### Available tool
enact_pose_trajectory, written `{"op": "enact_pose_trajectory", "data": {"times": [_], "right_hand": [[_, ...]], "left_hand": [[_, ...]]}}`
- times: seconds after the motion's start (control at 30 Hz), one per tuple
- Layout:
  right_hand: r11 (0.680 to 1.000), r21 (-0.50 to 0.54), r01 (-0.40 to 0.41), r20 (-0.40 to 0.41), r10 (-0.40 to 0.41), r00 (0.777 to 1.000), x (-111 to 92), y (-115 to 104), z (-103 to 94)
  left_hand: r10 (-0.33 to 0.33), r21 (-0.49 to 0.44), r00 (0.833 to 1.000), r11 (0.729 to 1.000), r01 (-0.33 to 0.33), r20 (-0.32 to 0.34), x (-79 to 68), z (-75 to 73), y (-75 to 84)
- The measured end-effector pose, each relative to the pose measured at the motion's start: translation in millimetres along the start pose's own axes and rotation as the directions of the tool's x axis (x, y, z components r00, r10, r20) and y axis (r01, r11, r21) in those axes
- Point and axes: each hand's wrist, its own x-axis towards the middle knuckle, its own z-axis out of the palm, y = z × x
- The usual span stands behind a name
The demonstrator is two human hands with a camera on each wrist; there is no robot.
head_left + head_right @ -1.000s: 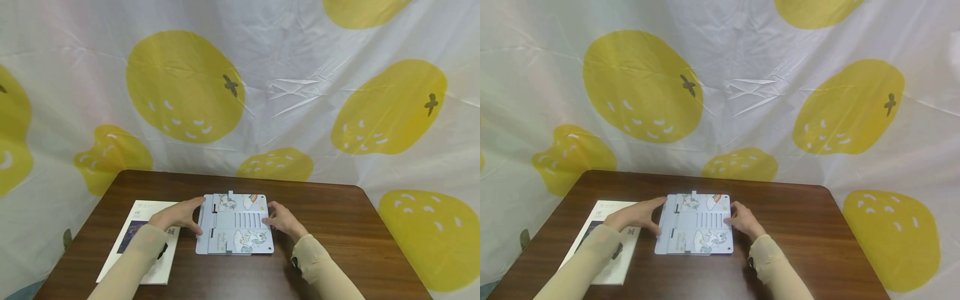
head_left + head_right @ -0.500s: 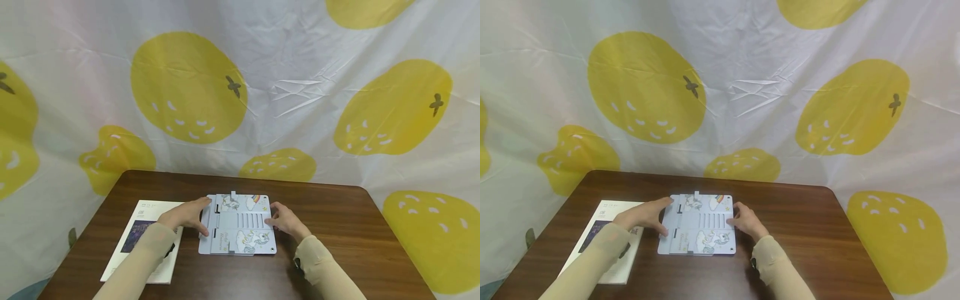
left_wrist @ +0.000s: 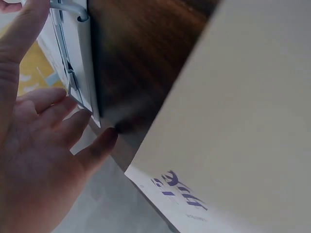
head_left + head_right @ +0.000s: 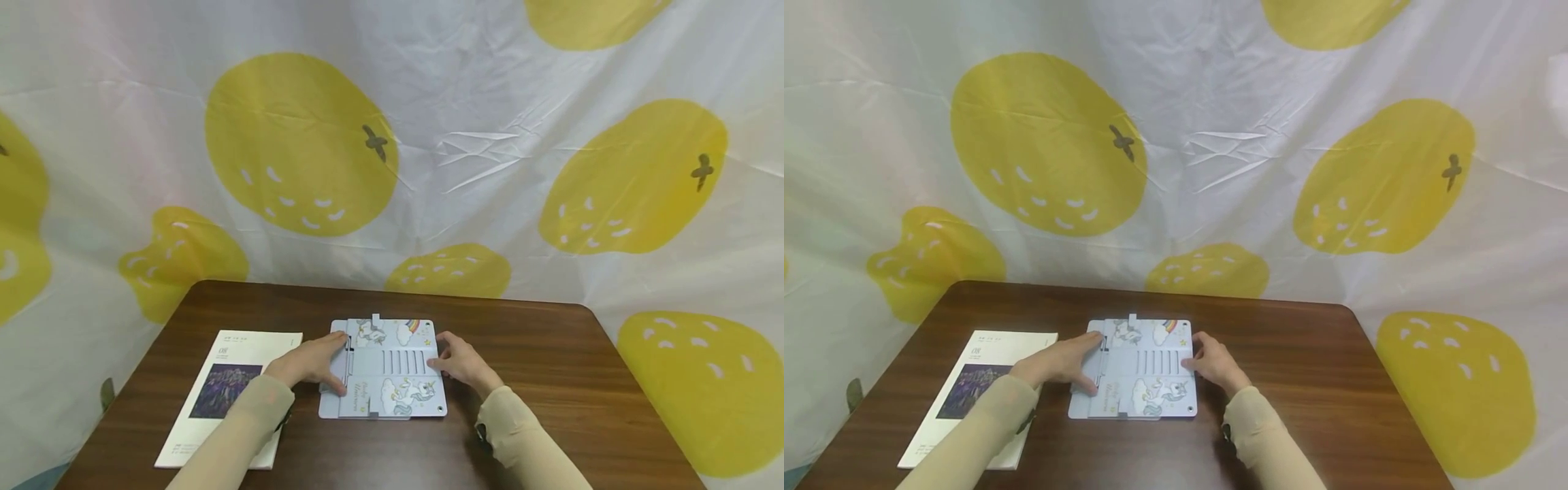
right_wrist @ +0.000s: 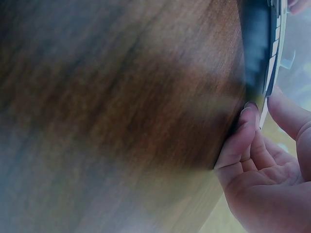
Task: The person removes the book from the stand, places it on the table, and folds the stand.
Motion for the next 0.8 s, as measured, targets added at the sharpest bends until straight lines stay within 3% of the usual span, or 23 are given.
{"op": "enact_pose_trajectory", "data": {"times": [0.43, 0.53, 0.67, 0.8], "right_hand": [[0.999, -0.029, -0.030, 0.031, 0.031, 0.999, 6.1, -6.0, -6.8], [0.994, -0.113, 0.003, -0.024, -0.006, 1.000, 11.4, -9.3, -8.8], [0.973, -0.212, 0.093, -0.099, -0.116, 0.988, 23.6, -19.5, -7.3], [0.960, -0.213, 0.182, -0.059, -0.198, 0.978, 36.2, -37.6, 1.7]], "left_hand": [[-0.013, 0.006, 1.000, 1.000, 0.013, 0.005, -2.9, 2.1, -0.5], [-0.005, -0.015, 1.000, 1.000, 0.005, 0.002, -4.1, 2.7, 0.6], [-0.001, -0.025, 1.000, 1.000, 0.001, -0.007, -4.7, 2.9, 0.6], [0.003, -0.015, 1.000, 1.000, -0.004, -0.010, -4.8, 2.9, -0.7]]}}
